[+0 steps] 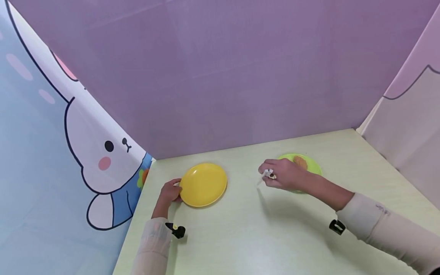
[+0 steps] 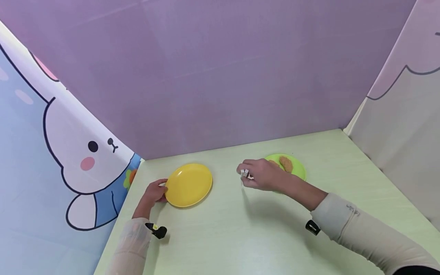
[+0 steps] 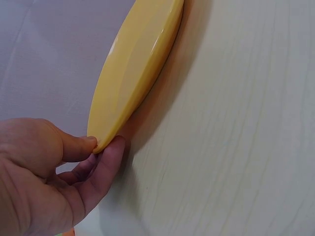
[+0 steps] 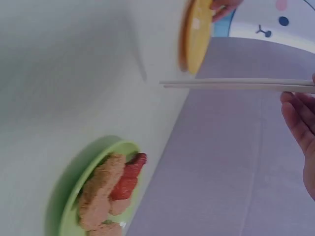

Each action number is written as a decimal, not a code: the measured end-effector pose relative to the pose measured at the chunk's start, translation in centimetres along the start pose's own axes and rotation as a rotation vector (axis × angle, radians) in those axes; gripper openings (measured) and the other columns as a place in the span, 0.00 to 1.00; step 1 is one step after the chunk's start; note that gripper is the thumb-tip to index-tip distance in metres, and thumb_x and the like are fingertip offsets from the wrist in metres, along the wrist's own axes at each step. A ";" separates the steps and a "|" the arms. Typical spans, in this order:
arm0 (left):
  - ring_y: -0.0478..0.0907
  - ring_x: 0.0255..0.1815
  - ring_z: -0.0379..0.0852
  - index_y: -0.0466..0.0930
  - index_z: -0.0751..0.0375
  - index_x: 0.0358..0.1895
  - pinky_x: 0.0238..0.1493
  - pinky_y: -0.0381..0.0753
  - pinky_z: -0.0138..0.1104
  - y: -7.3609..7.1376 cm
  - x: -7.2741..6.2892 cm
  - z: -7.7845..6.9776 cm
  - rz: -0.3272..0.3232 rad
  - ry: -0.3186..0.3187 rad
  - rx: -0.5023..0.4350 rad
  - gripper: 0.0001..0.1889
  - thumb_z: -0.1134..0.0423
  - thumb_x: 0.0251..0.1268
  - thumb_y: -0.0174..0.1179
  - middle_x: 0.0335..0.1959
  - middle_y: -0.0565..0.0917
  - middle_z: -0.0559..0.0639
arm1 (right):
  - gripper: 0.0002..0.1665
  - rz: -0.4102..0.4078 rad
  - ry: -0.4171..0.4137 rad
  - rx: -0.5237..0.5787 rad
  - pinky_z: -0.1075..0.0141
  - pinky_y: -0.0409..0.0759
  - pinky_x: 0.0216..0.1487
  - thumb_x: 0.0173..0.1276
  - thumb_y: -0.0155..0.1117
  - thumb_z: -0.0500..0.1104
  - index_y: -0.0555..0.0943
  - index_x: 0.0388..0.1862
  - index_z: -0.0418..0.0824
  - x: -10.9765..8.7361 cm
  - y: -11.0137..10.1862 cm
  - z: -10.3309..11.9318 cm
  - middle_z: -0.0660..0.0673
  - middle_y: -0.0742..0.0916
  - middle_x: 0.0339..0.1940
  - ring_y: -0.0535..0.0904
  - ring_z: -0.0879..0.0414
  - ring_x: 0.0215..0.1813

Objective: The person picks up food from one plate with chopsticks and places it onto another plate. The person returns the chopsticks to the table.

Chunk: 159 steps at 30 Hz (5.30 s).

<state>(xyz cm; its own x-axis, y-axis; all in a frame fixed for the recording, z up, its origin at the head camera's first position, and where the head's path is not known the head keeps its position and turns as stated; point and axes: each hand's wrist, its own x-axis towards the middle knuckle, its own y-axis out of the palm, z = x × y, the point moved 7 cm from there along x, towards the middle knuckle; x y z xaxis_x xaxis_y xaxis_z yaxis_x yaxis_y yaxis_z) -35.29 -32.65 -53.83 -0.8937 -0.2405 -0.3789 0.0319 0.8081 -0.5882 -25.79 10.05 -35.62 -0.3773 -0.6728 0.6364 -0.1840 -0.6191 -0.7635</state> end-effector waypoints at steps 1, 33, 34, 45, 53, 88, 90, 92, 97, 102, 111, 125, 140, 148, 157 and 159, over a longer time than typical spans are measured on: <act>0.84 0.24 0.43 0.69 0.57 0.74 0.28 0.87 0.35 0.0 0.0 0.0 -0.002 -0.001 0.002 0.29 0.68 0.69 0.52 0.51 0.83 0.64 | 0.08 0.011 0.033 0.025 0.78 0.74 0.27 0.57 0.64 0.36 0.80 0.36 0.46 0.2 -0.2 -0.1 0.56 0.83 0.30 0.76 0.70 0.24; 0.84 0.24 0.44 0.70 0.56 0.74 0.29 0.86 0.34 0.1 -0.2 0.0 -0.009 -0.017 0.010 0.28 0.69 0.69 0.52 0.52 0.83 0.64 | 0.08 0.537 0.377 0.236 0.73 0.74 0.32 0.66 0.69 0.43 0.78 0.30 0.52 0.5 3.1 -3.1 0.62 0.77 0.20 0.69 0.69 0.23; 0.84 0.24 0.44 0.70 0.56 0.74 0.29 0.86 0.34 0.1 -0.2 0.0 -0.008 -0.019 0.008 0.29 0.69 0.69 0.52 0.52 0.83 0.63 | 0.09 0.547 0.377 0.235 0.74 0.74 0.31 0.66 0.69 0.43 0.77 0.29 0.52 0.4 3.3 -3.1 0.62 0.76 0.20 0.69 0.69 0.23; 0.83 0.23 0.44 0.70 0.55 0.74 0.28 0.86 0.34 0.3 0.0 -0.1 -0.008 -0.017 0.020 0.29 0.69 0.69 0.53 0.51 0.84 0.63 | 0.01 0.508 0.445 0.284 0.73 0.77 0.31 0.69 0.66 0.42 0.82 0.35 0.48 -0.2 3.5 -3.7 0.60 0.83 0.24 0.72 0.68 0.24; 0.83 0.23 0.43 0.70 0.55 0.74 0.28 0.86 0.34 0.5 0.0 -0.2 -0.002 -0.017 0.013 0.29 0.68 0.70 0.52 0.52 0.83 0.63 | 0.08 0.373 0.553 0.349 0.71 0.78 0.31 0.71 0.63 0.41 0.86 0.44 0.51 -0.8 2.0 -5.6 0.53 0.89 0.31 0.76 0.64 0.25; 0.83 0.23 0.43 0.70 0.56 0.73 0.27 0.85 0.33 0.9 -0.4 -0.5 -0.014 0.008 0.025 0.29 0.69 0.69 0.52 0.51 0.83 0.63 | 0.12 0.043 0.762 0.076 0.67 0.70 0.18 0.73 0.57 0.40 0.86 0.47 0.39 -5.6 -2.4 -12.9 0.45 0.90 0.25 0.81 0.59 0.20; 0.83 0.23 0.43 0.70 0.56 0.73 0.27 0.85 0.33 0.9 -0.3 -0.5 -0.016 0.007 0.026 0.29 0.69 0.68 0.52 0.51 0.83 0.63 | 0.12 0.042 0.762 0.078 0.67 0.70 0.18 0.73 0.58 0.39 0.86 0.47 0.39 -5.7 -2.4 -13.0 0.44 0.90 0.26 0.82 0.56 0.21; 0.83 0.23 0.43 0.71 0.56 0.73 0.27 0.85 0.33 0.9 -0.3 -0.5 -0.020 0.006 0.024 0.29 0.69 0.68 0.52 0.51 0.83 0.63 | 0.12 0.043 0.760 0.087 0.68 0.71 0.18 0.73 0.58 0.39 0.86 0.47 0.38 -5.8 -2.2 -13.0 0.42 0.91 0.28 0.85 0.54 0.23; 0.83 0.23 0.42 0.71 0.56 0.73 0.27 0.85 0.33 1.0 -0.2 -0.4 -0.025 0.013 0.011 0.28 0.68 0.68 0.52 0.50 0.84 0.62 | 0.12 0.054 0.777 0.105 0.68 0.69 0.18 0.74 0.60 0.40 0.86 0.48 0.36 -6.1 -1.8 -12.9 0.40 0.91 0.30 0.86 0.53 0.26; 0.83 0.23 0.42 0.71 0.56 0.73 0.27 0.85 0.33 1.1 -0.4 -0.5 -0.022 0.012 0.010 0.28 0.68 0.68 0.52 0.49 0.84 0.62 | 0.13 0.058 0.835 0.110 0.68 0.71 0.18 0.75 0.60 0.44 0.86 0.47 0.37 -6.8 -1.6 -13.3 0.42 0.91 0.28 0.87 0.53 0.27; 0.83 0.25 0.43 0.69 0.57 0.74 0.29 0.86 0.34 0.9 -0.2 -0.6 -0.010 0.006 0.004 0.28 0.69 0.70 0.51 0.52 0.83 0.63 | 0.15 0.073 0.906 0.099 0.68 0.75 0.22 0.75 0.61 0.46 0.86 0.42 0.35 -7.3 -1.6 -14.1 0.44 0.90 0.25 0.86 0.54 0.27; 0.81 0.21 0.40 0.71 0.59 0.73 0.25 0.82 0.32 0.9 -0.4 -0.6 -0.026 0.062 0.006 0.28 0.70 0.67 0.52 0.47 0.85 0.63 | 0.19 0.034 0.901 0.086 0.67 0.72 0.17 0.79 0.56 0.48 0.86 0.42 0.35 -7.3 -2.1 -13.9 0.43 0.88 0.23 0.80 0.55 0.21; 0.82 0.21 0.41 0.72 0.57 0.73 0.26 0.83 0.32 0.8 0.4 -0.4 -0.013 0.036 0.014 0.29 0.70 0.67 0.53 0.45 0.86 0.60 | 0.21 -0.003 0.914 0.067 0.67 0.75 0.18 0.78 0.55 0.49 0.86 0.49 0.34 -6.8 -3.3 -13.6 0.45 0.88 0.22 0.83 0.60 0.23; 0.82 0.21 0.41 0.71 0.58 0.73 0.26 0.84 0.32 0.9 0.3 -0.5 -0.006 0.034 0.019 0.29 0.70 0.67 0.52 0.49 0.85 0.63 | 0.22 -0.080 0.917 0.090 0.69 0.79 0.20 0.78 0.55 0.49 0.86 0.49 0.32 -6.9 -3.9 -13.6 0.41 0.89 0.24 0.85 0.58 0.24; 0.83 0.21 0.41 0.71 0.58 0.73 0.26 0.84 0.33 0.9 0.2 -0.5 -0.008 0.029 0.008 0.29 0.70 0.66 0.52 0.48 0.85 0.62 | 0.23 -0.181 0.952 0.168 0.71 0.82 0.21 0.78 0.56 0.50 0.86 0.46 0.31 -7.0 -4.0 -13.7 0.38 0.89 0.26 0.87 0.57 0.25; 0.83 0.22 0.41 0.71 0.58 0.73 0.26 0.84 0.33 0.9 0.2 -0.5 -0.007 0.030 0.004 0.29 0.70 0.67 0.52 0.48 0.85 0.62 | 0.23 -0.211 0.957 0.203 0.71 0.83 0.22 0.78 0.56 0.50 0.85 0.46 0.30 -7.0 -4.0 -13.6 0.35 0.89 0.28 0.87 0.60 0.24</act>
<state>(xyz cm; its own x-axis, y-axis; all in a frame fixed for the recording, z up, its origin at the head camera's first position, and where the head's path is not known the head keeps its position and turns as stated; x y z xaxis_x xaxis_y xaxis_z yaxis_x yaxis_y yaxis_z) -35.63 -31.70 -54.12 -0.9069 -0.2301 -0.3530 0.0272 0.8040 -0.5940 -34.82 22.71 -38.52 -0.9430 0.0132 0.3326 -0.2071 -0.8056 -0.5551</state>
